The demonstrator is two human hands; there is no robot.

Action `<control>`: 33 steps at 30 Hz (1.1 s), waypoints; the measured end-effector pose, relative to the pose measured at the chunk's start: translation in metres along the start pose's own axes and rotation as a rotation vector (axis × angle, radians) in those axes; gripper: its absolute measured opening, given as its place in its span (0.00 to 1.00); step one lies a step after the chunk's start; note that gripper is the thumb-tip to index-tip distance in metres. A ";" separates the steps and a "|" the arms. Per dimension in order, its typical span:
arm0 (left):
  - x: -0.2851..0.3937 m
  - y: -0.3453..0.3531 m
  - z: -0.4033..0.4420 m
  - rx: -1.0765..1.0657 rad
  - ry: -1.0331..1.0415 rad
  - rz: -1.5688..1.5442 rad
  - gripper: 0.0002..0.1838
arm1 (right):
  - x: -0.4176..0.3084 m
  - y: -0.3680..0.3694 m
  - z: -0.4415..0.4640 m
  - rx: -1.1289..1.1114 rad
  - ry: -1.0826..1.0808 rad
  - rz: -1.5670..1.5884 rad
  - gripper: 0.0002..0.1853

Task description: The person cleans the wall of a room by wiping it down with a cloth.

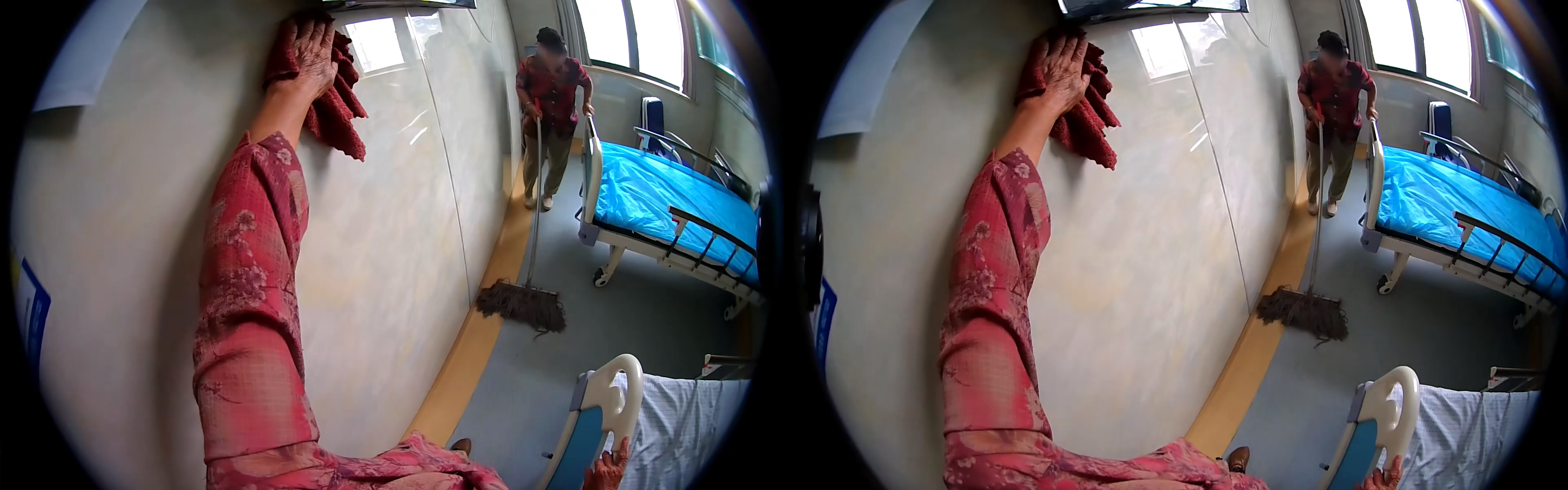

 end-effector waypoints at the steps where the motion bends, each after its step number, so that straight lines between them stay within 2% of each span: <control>1: 0.002 0.004 0.001 -0.023 0.007 0.057 0.37 | -0.003 0.000 -0.005 0.006 0.007 0.022 0.13; 3: 0.017 0.032 0.014 -0.068 -0.040 0.123 0.36 | -0.001 0.001 -0.004 -0.006 0.019 0.004 0.12; 12: 0.052 0.021 0.012 -0.126 -0.168 0.271 0.36 | -0.003 0.009 -0.013 -0.007 0.015 -0.082 0.09; 19: 0.052 0.043 0.012 -0.202 -0.080 0.248 0.36 | -0.001 0.006 -0.013 -0.003 -0.005 -0.039 0.07; 23: 0.053 0.063 0.003 -0.202 -0.056 0.102 0.35 | -0.006 -0.010 -0.011 0.015 0.006 0.001 0.06; 26: 0.051 0.071 -0.004 -0.209 -0.038 0.081 0.34 | -0.006 -0.008 -0.005 0.069 0.002 0.024 0.07; 28: 0.051 0.066 -0.008 -0.162 0.013 0.034 0.34 | 0.002 0.013 -0.004 0.178 -0.051 -0.096 0.08; 29: 0.050 0.056 -0.008 -0.173 0.034 0.006 0.34 | -0.001 -0.009 0.000 0.175 -0.054 -0.095 0.08; 31: 0.046 0.044 -0.013 -0.191 0.046 0.006 0.34 | -0.009 -0.038 0.004 0.005 -0.031 0.022 0.12; 32: 0.046 0.036 -0.025 -0.203 0.054 0.006 0.33 | -0.010 -0.031 -0.001 0.011 -0.034 0.018 0.12; 33: 0.043 0.030 -0.041 -0.128 0.040 -0.014 0.33 | -0.010 -0.019 -0.005 -0.011 -0.023 0.021 0.14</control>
Point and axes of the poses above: each hand's wrist, its own z-axis towards the middle knuckle, its own y-axis out of the palm, x = y × z, the point moved 4 cm from there along z, towards the middle knuckle, and after that the axes turned 10 degrees about -z, right-handed, at the moved point
